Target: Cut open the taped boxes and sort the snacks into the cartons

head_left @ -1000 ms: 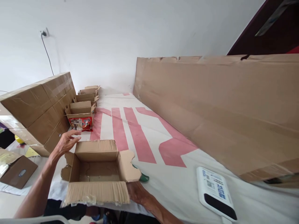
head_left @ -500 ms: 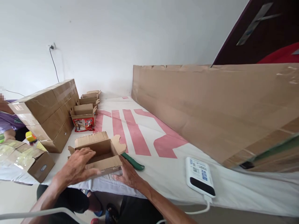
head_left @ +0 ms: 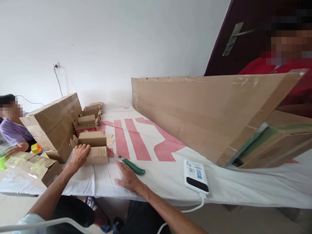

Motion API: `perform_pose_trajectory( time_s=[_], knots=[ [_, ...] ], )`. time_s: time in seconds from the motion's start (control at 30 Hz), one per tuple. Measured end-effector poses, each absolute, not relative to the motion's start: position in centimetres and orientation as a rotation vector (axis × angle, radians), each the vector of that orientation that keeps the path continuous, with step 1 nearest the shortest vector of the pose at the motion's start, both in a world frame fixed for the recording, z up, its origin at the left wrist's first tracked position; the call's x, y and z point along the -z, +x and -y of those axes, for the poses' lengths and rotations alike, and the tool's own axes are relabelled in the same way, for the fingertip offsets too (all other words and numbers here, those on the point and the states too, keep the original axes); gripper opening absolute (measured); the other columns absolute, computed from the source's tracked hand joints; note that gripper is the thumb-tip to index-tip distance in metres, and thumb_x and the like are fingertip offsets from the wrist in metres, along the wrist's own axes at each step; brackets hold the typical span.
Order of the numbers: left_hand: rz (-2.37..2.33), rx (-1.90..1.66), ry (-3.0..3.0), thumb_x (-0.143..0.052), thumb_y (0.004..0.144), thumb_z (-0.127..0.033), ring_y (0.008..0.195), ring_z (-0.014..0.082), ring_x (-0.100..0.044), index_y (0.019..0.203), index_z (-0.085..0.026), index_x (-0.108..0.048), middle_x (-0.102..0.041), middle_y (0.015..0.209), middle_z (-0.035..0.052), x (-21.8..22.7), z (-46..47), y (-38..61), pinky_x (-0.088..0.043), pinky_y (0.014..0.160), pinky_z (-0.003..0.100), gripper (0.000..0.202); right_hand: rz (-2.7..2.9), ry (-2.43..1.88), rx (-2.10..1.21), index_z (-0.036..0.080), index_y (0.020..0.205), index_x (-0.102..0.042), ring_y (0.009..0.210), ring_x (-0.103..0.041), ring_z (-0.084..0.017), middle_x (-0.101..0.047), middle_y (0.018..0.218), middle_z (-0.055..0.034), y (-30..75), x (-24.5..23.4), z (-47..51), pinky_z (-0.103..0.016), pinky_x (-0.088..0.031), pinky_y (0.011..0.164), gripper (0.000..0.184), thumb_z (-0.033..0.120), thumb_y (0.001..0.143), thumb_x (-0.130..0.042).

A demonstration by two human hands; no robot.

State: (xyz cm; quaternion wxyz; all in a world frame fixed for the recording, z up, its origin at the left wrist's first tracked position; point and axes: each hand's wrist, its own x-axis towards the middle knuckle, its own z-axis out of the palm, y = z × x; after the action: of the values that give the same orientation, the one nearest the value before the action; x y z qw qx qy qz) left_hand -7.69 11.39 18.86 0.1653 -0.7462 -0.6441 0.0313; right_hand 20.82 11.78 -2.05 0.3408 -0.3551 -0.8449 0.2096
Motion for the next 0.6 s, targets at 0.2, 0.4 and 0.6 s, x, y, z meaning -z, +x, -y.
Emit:
perform_pose_trajectory(
  time_s=[0.2, 0.4, 0.6],
  knots=[
    [1.929, -0.002, -1.921, -0.044, 0.099, -0.008, 0.127, 0.0356, -0.059, 0.124, -0.023, -0.072, -0.069, 0.122, 0.0191, -19.6, -17.6, -11.9, -0.043, 0.111, 0.05, 0.04, 2.188, -0.92, -0.541, 0.013, 0.172, -0.033, 0.151, -0.052, -0.039, -0.054, 0.164, -0.0225, 20.7, 1.5, -11.9, -0.057, -0.041, 0.129, 0.098, 0.028, 0.084, -0.076],
    [2.085, 0.076, -1.752, -0.063, 0.088, -0.009, 0.142, 0.0407, -0.05, 0.151, -0.025, -0.058, -0.063, 0.139, 0.0221, -18.4, -18.4, -13.3, -0.043, 0.112, 0.056, 0.066, 2.197, -0.931, -0.537, 0.013, 0.171, -0.034, 0.148, -0.055, -0.039, -0.057, 0.161, -0.0226, 20.9, 1.0, -11.8, -0.057, -0.043, 0.128, 0.096, 0.029, 0.087, -0.075],
    [2.073, 0.552, -1.599, -0.063, 0.095, -0.03, 0.14, 0.0428, -0.05, 0.146, -0.018, -0.059, -0.057, 0.148, 0.0229, -16.1, -13.5, -11.5, -0.047, 0.11, 0.056, 0.052, 2.209, -0.927, -0.501, 0.015, 0.17, -0.038, 0.147, -0.056, -0.038, -0.058, 0.16, -0.0199, 21.0, 0.6, -11.3, -0.056, -0.044, 0.127, 0.088, 0.026, 0.09, -0.073]
  ],
)
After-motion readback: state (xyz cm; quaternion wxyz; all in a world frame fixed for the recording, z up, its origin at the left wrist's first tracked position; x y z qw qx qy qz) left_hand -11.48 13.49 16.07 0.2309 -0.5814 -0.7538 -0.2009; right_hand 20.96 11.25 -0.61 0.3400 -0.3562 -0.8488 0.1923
